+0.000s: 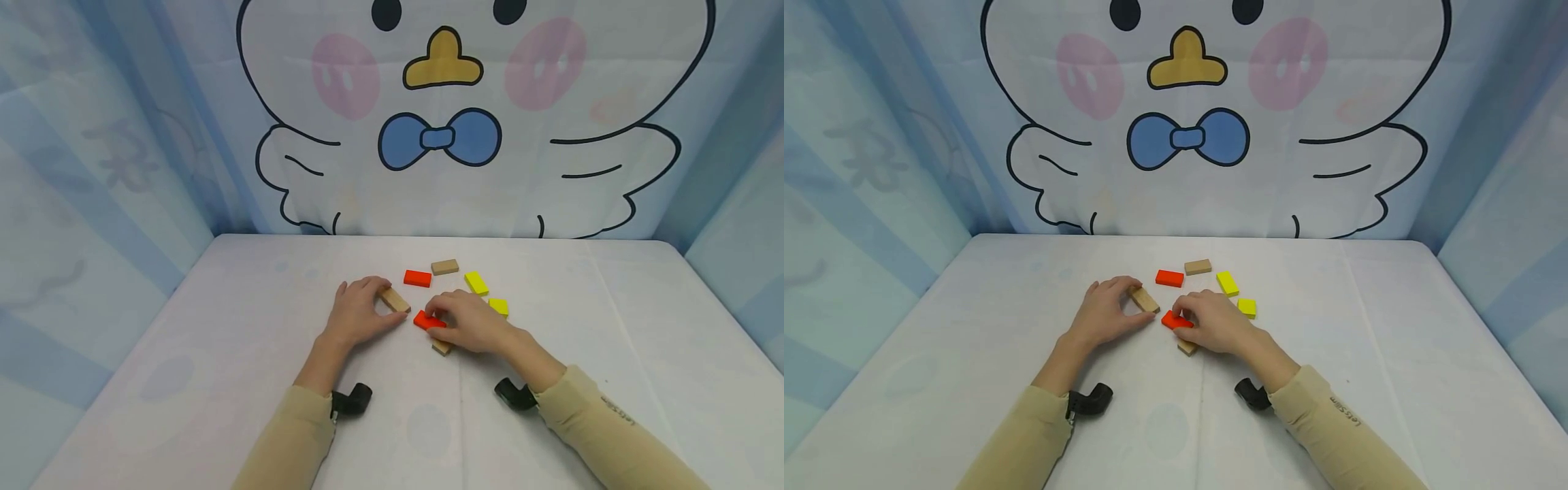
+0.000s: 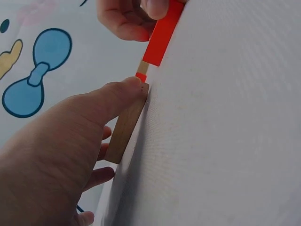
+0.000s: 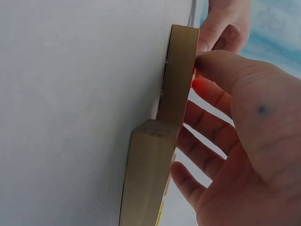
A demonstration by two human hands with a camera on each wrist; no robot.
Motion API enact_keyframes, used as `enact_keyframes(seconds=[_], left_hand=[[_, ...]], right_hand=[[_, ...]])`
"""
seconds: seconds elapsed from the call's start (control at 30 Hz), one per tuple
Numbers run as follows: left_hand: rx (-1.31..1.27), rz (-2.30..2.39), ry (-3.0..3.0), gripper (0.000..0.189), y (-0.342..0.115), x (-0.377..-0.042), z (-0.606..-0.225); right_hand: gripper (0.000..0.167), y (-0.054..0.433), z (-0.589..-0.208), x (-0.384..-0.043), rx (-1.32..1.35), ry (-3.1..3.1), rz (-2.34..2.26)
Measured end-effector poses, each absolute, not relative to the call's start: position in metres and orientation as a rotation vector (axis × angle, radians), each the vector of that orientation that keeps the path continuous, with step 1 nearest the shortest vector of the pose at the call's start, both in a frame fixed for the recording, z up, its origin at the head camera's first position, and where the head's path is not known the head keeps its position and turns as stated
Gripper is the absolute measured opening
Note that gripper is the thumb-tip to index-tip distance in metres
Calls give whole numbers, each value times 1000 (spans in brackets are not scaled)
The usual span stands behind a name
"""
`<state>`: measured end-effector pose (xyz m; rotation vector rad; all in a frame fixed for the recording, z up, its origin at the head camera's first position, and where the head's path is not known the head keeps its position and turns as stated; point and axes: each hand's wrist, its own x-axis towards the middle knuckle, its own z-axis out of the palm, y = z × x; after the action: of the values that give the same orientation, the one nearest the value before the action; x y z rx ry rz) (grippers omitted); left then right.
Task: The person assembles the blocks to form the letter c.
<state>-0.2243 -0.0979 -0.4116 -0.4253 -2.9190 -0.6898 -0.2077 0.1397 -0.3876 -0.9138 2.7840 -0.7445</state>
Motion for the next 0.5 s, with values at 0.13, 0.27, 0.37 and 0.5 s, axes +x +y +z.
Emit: enact_keyframes(seconds=[0.13,0.27,0.37,0.5], left_hand=[[-439,-734,-2931,62,-98,-227,-415],[-469,-780,-2937,62,-98,-230,-415],[-503,-822,-2946,63,-99,-231,-414],[-589,-875,-2937,62,-100,-234,-415]], right_hand=[[21,138,-388,-207,-911,2777,-756],[21,137,-388,-207,-914,2775,-760],[21,136,-388,-206,-920,2772,-759],[21,137,-388,-206,-931,2765,-753]])
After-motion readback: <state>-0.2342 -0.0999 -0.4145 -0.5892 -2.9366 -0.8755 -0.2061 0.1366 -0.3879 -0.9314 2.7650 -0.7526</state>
